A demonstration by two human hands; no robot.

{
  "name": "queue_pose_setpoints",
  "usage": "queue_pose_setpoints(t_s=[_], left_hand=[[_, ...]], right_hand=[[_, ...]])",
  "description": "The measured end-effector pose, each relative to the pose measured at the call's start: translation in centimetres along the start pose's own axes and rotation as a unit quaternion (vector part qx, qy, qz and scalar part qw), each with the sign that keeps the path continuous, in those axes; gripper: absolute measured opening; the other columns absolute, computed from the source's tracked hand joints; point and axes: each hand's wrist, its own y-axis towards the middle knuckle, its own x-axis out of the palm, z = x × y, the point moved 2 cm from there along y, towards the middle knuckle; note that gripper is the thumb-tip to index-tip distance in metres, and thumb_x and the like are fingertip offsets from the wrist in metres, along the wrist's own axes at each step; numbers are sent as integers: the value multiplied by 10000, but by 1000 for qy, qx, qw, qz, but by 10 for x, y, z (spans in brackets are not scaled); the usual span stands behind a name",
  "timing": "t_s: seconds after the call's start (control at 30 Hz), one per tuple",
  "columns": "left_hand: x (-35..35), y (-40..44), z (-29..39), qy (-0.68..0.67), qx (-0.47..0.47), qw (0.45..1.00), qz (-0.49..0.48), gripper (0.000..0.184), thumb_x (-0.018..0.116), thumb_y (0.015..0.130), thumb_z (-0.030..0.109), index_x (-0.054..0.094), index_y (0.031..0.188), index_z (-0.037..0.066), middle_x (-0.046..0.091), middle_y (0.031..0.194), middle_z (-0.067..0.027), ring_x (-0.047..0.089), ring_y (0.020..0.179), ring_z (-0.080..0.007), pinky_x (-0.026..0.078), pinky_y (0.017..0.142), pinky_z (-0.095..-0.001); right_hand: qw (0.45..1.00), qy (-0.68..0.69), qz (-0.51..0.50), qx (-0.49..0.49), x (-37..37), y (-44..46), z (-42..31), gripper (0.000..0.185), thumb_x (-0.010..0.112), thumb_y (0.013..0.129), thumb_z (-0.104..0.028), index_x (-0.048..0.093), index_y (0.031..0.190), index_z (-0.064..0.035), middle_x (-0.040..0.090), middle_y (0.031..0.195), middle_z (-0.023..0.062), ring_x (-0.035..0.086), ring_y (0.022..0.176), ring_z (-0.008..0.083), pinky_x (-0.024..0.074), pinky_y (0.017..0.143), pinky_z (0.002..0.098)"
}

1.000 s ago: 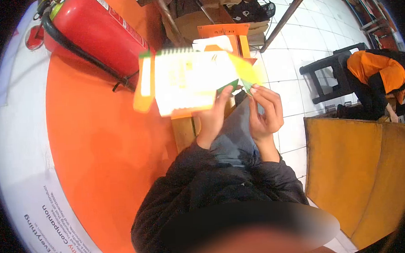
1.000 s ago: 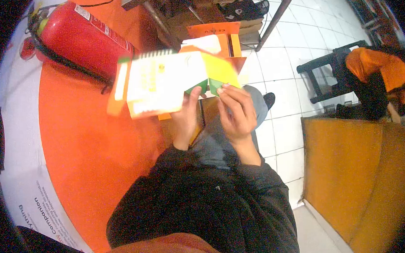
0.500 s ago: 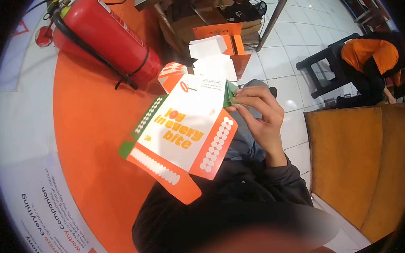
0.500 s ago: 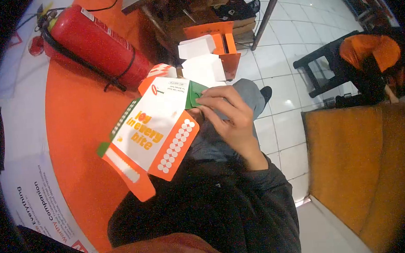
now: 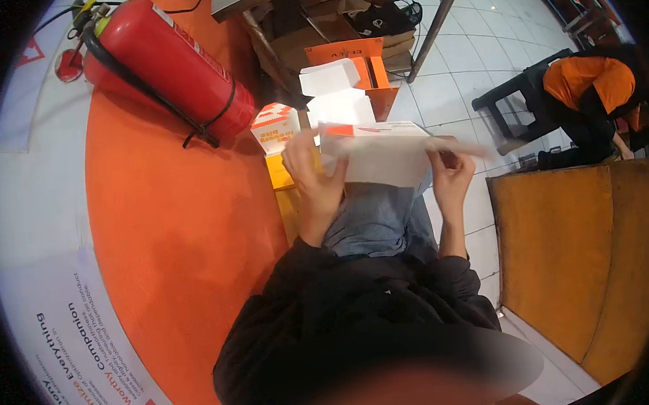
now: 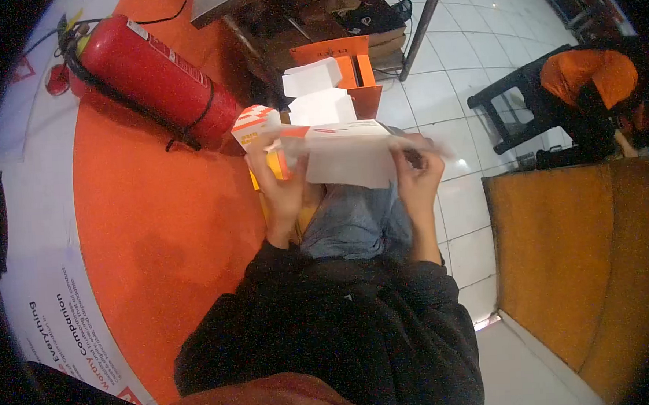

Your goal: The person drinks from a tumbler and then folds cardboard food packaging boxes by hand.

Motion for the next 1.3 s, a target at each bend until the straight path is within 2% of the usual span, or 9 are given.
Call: queue_pose_setpoints(t_s=[0.13,0.3,0.43,0.7,0.9,1.03,1.07,1.17,1.3], left_hand=[[14,5,-9,-423,-125,843,-307,438,622,904,113,495,1309,4,570,1233,-115,497,1198,-217,343,1050,-336],[34,-1,24,-407,-159,851,-292,492,464,943,6,374,1426,10,431,1437,-165,412,1326,-273,298,1101,-350],[35,-2,51,-245,-18,937,-250,721,412,811,-144,266,1487,57,259,1528,-216,229,1429,-348,220,1153,-428],[30,5,44,-355,49,832,-424,439,450,959,113,440,1394,54,353,1474,-201,259,1417,-342,231,1145,-433],[66,-21,46,-460,-10,863,-210,250,572,924,171,626,1141,60,561,1151,-100,498,1153,-284,347,1009,-364],[70,-31,56,-474,-88,858,-180,198,586,905,150,662,1061,53,589,1018,-78,527,1002,-212,373,947,-338],[68,-32,49,-423,-29,879,-217,267,603,859,118,663,1119,117,604,1139,-79,526,1118,-237,359,975,-367],[49,-23,63,-174,220,928,-245,355,581,817,98,663,1154,175,557,1316,-67,465,1253,-270,293,1052,-430],[74,-40,45,-37,358,859,-365,466,609,784,191,624,1239,287,395,1498,15,340,1384,-228,227,1111,-467]], right_hand=[[999,5,-10,53,-11,-2,16,116,698,831,-19,669,910,62,676,816,76,620,744,110,490,718,254],[989,45,141,3,1,-19,33,355,659,826,28,533,1157,63,615,1054,94,592,951,155,472,862,281],[958,243,-60,140,22,-50,1,502,701,849,-36,451,1273,63,548,1227,135,523,1155,204,427,992,333],[985,149,-3,86,11,-44,-7,338,708,835,8,572,1139,66,642,1073,110,638,928,165,526,799,284],[971,226,-58,53,9,-52,-20,278,687,889,-139,606,1062,63,650,1001,73,595,869,138,492,787,274],[969,-79,-205,112,-24,-40,-21,224,634,918,-139,609,1037,50,639,888,99,592,809,134,500,680,296],[980,12,-160,116,-26,-40,-32,209,627,895,-117,618,1023,47,644,814,163,639,768,200,498,629,353],[854,-212,-464,101,-60,-15,-25,225,636,855,-110,622,1014,50,643,805,218,648,770,316,498,653,405],[847,-245,-469,51,-68,-21,1,182,610,863,-74,617,994,52,654,791,209,637,742,370,498,693,395]])
